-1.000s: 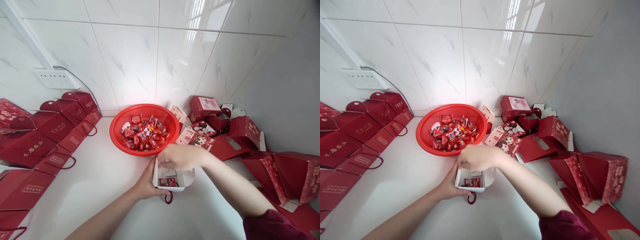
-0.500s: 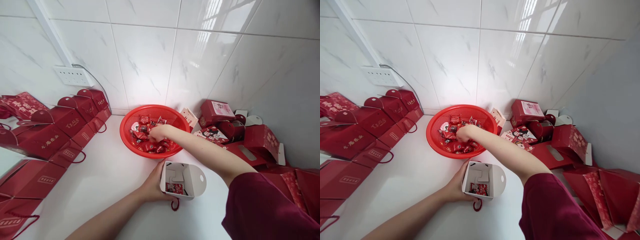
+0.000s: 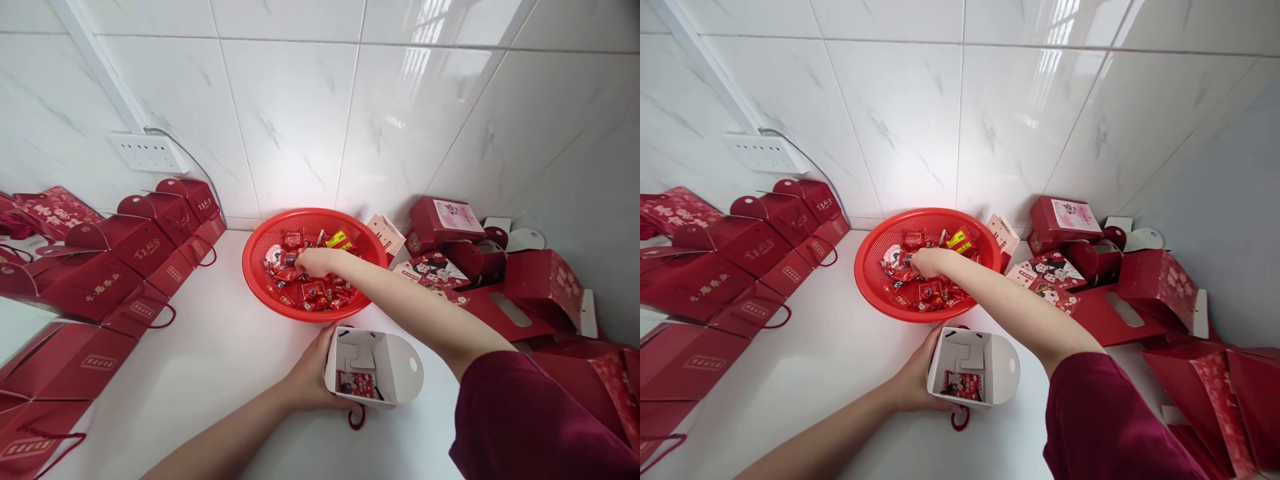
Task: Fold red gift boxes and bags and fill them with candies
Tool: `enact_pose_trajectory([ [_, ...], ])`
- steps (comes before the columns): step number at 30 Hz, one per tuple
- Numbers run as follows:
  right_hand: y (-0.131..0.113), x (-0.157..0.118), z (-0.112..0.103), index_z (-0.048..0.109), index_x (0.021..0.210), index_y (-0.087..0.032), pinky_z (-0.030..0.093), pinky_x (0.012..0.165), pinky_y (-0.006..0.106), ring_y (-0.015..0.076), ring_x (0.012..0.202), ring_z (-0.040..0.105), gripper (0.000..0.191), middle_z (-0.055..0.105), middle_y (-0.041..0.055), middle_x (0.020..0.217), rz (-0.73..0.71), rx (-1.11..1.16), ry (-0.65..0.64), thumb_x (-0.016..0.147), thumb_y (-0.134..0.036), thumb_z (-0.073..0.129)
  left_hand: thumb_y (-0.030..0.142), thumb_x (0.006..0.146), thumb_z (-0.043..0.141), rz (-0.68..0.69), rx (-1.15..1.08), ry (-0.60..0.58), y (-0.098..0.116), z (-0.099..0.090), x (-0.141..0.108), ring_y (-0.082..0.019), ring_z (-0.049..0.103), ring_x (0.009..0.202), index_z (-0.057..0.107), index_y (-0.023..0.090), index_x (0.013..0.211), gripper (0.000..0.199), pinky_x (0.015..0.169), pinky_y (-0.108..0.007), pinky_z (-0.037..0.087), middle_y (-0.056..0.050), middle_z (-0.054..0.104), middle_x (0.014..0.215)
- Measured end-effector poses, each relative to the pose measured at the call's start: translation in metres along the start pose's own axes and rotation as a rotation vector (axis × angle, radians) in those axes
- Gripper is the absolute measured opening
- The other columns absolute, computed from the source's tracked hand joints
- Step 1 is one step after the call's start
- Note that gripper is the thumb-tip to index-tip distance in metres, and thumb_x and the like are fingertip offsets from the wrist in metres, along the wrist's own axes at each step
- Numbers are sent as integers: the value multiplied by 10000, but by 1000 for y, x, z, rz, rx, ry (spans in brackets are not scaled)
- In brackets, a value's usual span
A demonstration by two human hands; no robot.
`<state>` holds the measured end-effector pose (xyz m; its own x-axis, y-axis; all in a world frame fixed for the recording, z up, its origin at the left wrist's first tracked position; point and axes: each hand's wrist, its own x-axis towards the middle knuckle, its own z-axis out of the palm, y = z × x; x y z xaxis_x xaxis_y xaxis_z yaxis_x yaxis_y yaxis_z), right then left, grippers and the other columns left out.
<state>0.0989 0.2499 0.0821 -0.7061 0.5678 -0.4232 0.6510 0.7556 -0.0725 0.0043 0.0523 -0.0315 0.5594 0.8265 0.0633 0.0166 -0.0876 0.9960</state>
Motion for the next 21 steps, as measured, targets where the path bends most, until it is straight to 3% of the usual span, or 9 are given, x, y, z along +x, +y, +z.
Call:
enact_pose_trajectory([
  [4,-3,5,6,651,1122,-140,540,865,402,202,975,659,279,676,76,1113,-58,21,-76,935,-346,638,354,411,983,34,60,-30,-1,-2,0,-398,414,1365,273,287,1505,1305,1163,-554,294,-164,413,1487],
  [7,1,6,8,686,1101,-139,503,821,324,224,984,664,301,707,93,1093,-62,32,-85,861,-320,699,379,412,979,42,60,-34,-2,-2,1,-406,422,1355,286,282,1506,1299,1157,-558,303,-170,417,1482],
  [15,-5,0,17,666,1184,-153,444,633,260,249,931,676,613,706,94,1147,-101,86,-166,636,-378,823,373,418,976,63,111,-24,-7,-2,0,-395,410,1370,218,317,1531,1348,1159,-560,304,-147,417,1491],
  [21,-7,-12,17,655,1170,-122,489,708,302,256,944,672,412,695,129,1124,-61,118,-114,800,-296,704,361,430,976,87,93,-37,-9,-2,0,-404,416,1368,231,294,1529,1329,1158,-563,306,-171,407,1496],
])
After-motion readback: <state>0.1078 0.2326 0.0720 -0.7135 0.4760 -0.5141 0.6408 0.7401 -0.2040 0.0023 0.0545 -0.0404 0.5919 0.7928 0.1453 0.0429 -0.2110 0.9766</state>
